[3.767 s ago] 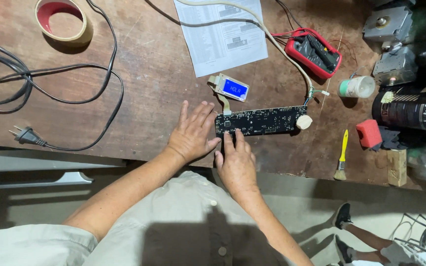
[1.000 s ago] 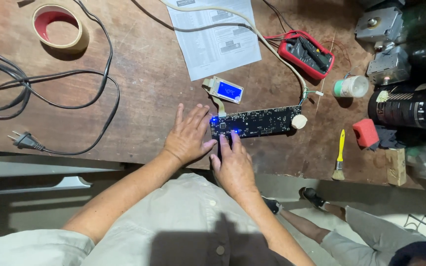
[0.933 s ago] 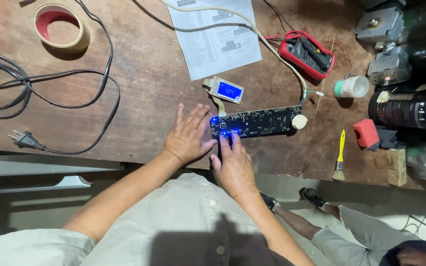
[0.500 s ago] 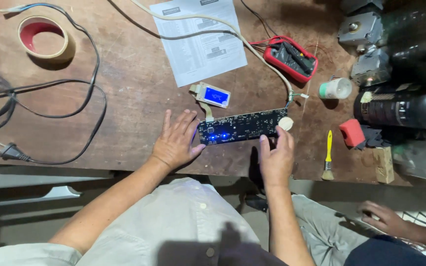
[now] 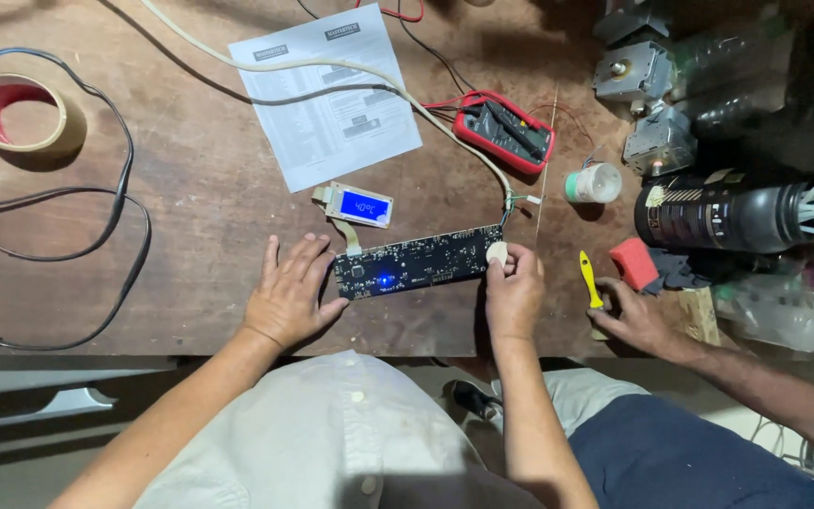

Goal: The person holds a printed document and a circuit board with a small display. They press buttons on the board, causing the display to change numbers. The person then consults the document and a binder while another person assists by flipping through the binder pages.

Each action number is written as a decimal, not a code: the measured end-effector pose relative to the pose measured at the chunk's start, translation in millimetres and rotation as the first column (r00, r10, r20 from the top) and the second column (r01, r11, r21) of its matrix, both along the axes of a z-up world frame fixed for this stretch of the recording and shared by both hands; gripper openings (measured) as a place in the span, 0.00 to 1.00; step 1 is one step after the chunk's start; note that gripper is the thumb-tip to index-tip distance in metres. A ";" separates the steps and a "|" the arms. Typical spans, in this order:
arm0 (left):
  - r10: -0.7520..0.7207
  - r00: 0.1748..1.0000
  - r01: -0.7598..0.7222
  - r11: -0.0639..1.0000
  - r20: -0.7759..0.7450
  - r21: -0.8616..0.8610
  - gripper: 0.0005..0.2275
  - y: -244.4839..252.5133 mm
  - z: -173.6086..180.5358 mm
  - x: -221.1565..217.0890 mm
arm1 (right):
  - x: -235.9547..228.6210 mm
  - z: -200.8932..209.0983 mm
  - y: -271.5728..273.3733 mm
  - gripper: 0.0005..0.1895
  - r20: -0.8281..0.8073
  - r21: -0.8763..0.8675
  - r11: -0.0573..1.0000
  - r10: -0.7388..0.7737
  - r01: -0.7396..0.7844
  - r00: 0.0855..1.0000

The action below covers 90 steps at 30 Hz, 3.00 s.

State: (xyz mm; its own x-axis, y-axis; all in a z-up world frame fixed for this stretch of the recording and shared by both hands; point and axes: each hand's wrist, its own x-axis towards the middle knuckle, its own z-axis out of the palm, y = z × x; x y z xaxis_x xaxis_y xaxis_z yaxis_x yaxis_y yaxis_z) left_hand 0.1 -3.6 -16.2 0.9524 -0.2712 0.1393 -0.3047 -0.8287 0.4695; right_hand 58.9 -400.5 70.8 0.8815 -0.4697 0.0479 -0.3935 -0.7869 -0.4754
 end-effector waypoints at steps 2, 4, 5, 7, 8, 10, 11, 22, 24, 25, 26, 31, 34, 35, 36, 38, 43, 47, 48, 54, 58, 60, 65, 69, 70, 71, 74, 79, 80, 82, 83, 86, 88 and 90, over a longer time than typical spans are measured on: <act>0.008 1.000 -0.008 1.000 0.009 0.012 0.42 -0.3 -2.3 -1.7 | 2.2 -3.6 -6.7 0.19 0.017 -0.043 0.994 0.105 -0.104 0.994; 0.008 1.000 -0.008 1.000 0.010 0.016 0.42 0.4 -4.6 -1.2 | 2.1 -0.1 -12.4 0.19 0.022 -0.071 0.984 0.165 -0.163 0.986; 0.004 1.000 -0.005 1.000 0.010 0.016 0.43 0.9 -5.7 -1.1 | 1.7 1.8 -15.1 0.19 0.024 -0.102 0.971 0.222 -0.218 0.975; 0.008 1.000 -0.009 1.000 0.023 0.021 0.43 0.9 -4.7 -0.8 | 3.2 6.5 -17.0 0.19 -0.005 -0.085 0.970 0.228 -0.227 0.974; 0.008 0.999 -0.009 1.000 0.036 0.022 0.43 1.1 -4.4 -0.5 | 3.9 8.6 -17.7 0.19 -0.035 -0.072 0.970 0.230 -0.232 0.973; 0.013 0.999 -0.014 1.000 0.035 0.021 0.42 0.7 -0.2 -0.5 | 3.2 13.7 -16.8 0.18 -0.020 -0.012 0.974 0.226 -0.226 0.974; 0.015 0.999 -0.016 1.000 0.030 0.016 0.42 1.1 1.9 0.2 | 3.1 16.0 -15.9 0.17 -0.010 0.044 0.975 0.217 -0.216 0.976; 0.448 0.826 -0.545 0.788 -0.342 -0.286 0.31 29.6 44.6 58.3 | 31.1 45.7 -11.9 0.13 0.155 0.135 0.952 0.255 -0.276 0.954; 0.514 0.740 -0.663 0.665 -0.433 -0.344 0.31 38.3 58.7 92.0 | 42.0 53.5 7.7 0.13 0.167 0.138 0.947 0.267 -0.291 0.949; 0.517 0.776 -0.613 0.754 -0.361 -0.238 0.33 44.5 59.8 109.7 | 47.9 55.4 19.2 0.13 0.169 0.134 0.937 0.299 -0.323 0.939; 0.502 0.814 -0.552 0.825 -0.291 -0.122 0.36 51.0 59.8 127.4 | 51.8 57.1 31.3 0.12 0.170 0.128 0.928 0.327 -0.349 0.930; 0.408 0.864 -0.441 0.896 -0.294 -0.050 0.41 71.0 65.3 191.4 | 84.2 41.8 107.6 0.19 -0.028 0.158 0.878 0.461 -0.452 0.887; 0.375 0.869 -0.406 0.913 -0.324 -0.031 0.43 85.1 53.5 211.9 | 131.6 21.0 136.9 0.25 -0.161 0.196 0.861 0.500 -0.469 0.851; 0.353 0.879 -0.376 0.927 -0.321 -0.010 0.42 90.3 48.2 217.8 | 150.7 12.9 145.8 0.28 -0.207 0.209 0.871 0.483 -0.444 0.851; 0.360 0.874 -0.384 0.923 -0.325 -0.009 0.42 95.7 44.0 219.8 | 167.9 12.6 154.3 0.28 -0.211 0.211 0.867 0.491 -0.451 0.845; 0.317 0.899 -0.338 0.941 -0.302 -0.018 0.41 103.3 34.6 221.9 | 198.7 11.1 168.7 0.34 -0.298 0.166 0.916 0.400 -0.365 0.867; 0.279 0.935 -0.285 0.959 -0.218 0.005 0.39 118.7 34.7 212.6 | 212.9 -31.0 178.8 0.21 -0.383 0.196 0.943 0.325 -0.268 0.865; 0.175 0.980 -0.170 0.983 -0.091 0.064 0.36 141.3 17.4 193.1 | 203.5 -31.5 182.4 0.13 -0.456 0.224 0.922 0.387 -0.317 0.801; 0.172 0.980 -0.166 0.984 -0.098 0.063 0.36 144.5 13.9 188.4 | 208.2 -25.5 188.4 0.13 -0.462 0.224 0.923 0.383 -0.313 0.800; 0.123 0.988 -0.133 0.985 0.093 0.114 0.36 148.9 -4.8 173.3 | 229.9 -28.4 210.0 0.27 -0.068 0.091 0.862 0.504 -0.498 0.861; 0.130 0.986 -0.144 0.979 0.100 0.146 0.35 148.2 -11.9 173.2 | 235.9 -70.4 192.5 0.20 0.034 -0.140 0.847 0.522 -0.513 0.852; 0.124 0.990 -0.134 0.977 0.065 0.168 0.35 148.1 -12.2 172.3 | 235.2 -82.3 187.4 0.18 0.061 -0.222 0.833 0.530 -0.506 0.846; 0.135 0.990 -0.138 0.967 0.032 0.215 0.34 147.5 -12.0 173.9 | 235.6 -89.4 186.6 0.19 0.108 -0.300 0.804 0.563 -0.513 0.819; 0.129 0.991 -0.135 0.966 0.043 0.221 0.34 147.7 -11.8 173.9 | 235.9 -94.5 184.7 0.18 0.120 -0.302 0.802 0.568 -0.515 0.814; 0.136 0.990 -0.140 0.963 0.033 0.229 0.34 147.3 -10.7 174.7 | 236.7 -94.2 184.9 0.18 0.110 -0.303 0.802 0.566 -0.515 0.817; 0.144 0.989 -0.145 0.961 0.023 0.237 0.34 147.1 -9.3 175.3 | 237.4 -93.6 185.4 0.18 0.099 -0.303 0.802 0.564 -0.515 0.820; 0.147 0.989 -0.144 0.959 0.008 0.243 0.34 148.2 -12.9 174.8 | 238.3 -100.2 184.4 0.19 0.097 -0.320 0.805 0.553 -0.501 0.827; 0.151 0.988 -0.144 0.961 -0.012 0.235 0.34 148.8 -12.9 175.0 | 235.4 -96.1 186.1 0.19 0.091 -0.320 0.806 0.550 -0.498 0.830; 0.152 0.988 -0.144 0.961 -0.018 0.236 0.34 149.8 -12.4 178.0 | 238.9 -96.4 187.2 0.19 0.093 -0.326 0.804 0.550 -0.497 0.830; 0.161 0.987 -0.151 0.957 -0.020 0.247 0.34 147.9 -12.2 177.3 | 238.3 -95.3 186.2 0.19 0.093 -0.315 0.806 0.551 -0.501 0.829; 0.168 0.985 -0.156 0.953 -0.024 0.258 0.33 147.8 -11.9 176.9 | 238.2 -95.2 186.7 0.19 0.092 -0.303 0.809 0.550 -0.503 0.830; 0.163 0.986 -0.152 0.958 -0.026 0.244 0.33 148.1 -13.1 177.5 | 239.3 -97.8 184.7 0.19 0.103 -0.334 0.800 0.557 -0.499 0.824; 0.164 0.986 -0.153 0.957 -0.023 0.248 0.33 147.6 -15.2 177.1 | 237.8 -96.9 184.5 0.19 0.107 -0.331 0.800 0.559 -0.501 0.822; 0.167 0.986 -0.156 0.955 -0.022 0.254 0.33 148.8 -15.5 177.3 | 238.4 -97.7 186.0 0.20 0.111 -0.324 0.800 0.562 -0.505 0.820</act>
State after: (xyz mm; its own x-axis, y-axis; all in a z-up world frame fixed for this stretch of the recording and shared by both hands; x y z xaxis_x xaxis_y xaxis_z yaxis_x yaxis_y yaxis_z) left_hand 177.3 145.2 -31.7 0.9899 -0.1347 0.0447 -0.1416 -0.9578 0.2501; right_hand 297.3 -214.5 -26.9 0.9468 0.1295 0.2946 0.2032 -0.9504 -0.2353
